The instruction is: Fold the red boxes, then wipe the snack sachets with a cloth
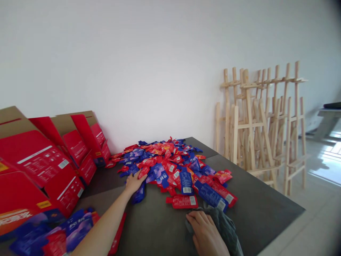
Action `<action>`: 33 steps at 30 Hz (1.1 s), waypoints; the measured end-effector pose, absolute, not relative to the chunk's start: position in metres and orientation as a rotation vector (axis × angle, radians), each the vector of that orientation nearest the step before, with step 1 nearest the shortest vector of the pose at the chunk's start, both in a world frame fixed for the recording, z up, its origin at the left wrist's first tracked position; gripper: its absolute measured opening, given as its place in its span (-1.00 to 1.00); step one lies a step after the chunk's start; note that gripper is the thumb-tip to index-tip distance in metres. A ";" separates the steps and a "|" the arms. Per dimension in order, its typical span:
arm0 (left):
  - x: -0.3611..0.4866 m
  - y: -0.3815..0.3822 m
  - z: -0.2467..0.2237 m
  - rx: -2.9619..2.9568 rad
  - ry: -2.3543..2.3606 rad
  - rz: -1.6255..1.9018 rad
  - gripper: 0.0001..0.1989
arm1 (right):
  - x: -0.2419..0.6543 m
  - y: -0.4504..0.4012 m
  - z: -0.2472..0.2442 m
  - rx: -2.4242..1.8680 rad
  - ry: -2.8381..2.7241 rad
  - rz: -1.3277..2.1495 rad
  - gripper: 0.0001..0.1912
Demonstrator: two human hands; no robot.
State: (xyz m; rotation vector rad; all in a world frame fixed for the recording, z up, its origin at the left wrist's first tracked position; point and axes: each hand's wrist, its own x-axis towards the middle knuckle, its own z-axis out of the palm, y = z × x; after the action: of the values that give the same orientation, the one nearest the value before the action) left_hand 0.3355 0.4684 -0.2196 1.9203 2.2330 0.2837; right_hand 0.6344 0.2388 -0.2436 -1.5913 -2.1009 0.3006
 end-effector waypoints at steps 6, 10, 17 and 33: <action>0.391 0.427 -0.223 1.848 2.180 0.370 -0.27 | 0.634 0.238 -0.242 -1.580 -2.088 0.279 -0.39; 0.424 0.400 -0.218 1.758 2.156 0.388 -0.22 | 0.633 0.238 -0.243 -1.559 -2.074 0.253 -0.41; 0.439 0.345 -0.201 1.797 1.856 0.372 -0.32 | 0.632 0.237 -0.247 -1.534 -2.065 0.202 -0.41; 0.383 0.351 -0.178 2.659 1.435 -0.086 -0.34 | 0.583 0.235 -0.236 -1.068 -2.584 0.354 -0.66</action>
State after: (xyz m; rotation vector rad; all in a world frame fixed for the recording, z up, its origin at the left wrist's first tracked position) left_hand 0.3826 0.3508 -0.1784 2.6590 1.4352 -0.0859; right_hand 0.5831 0.2355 -0.2357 -1.0681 -2.5837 0.3541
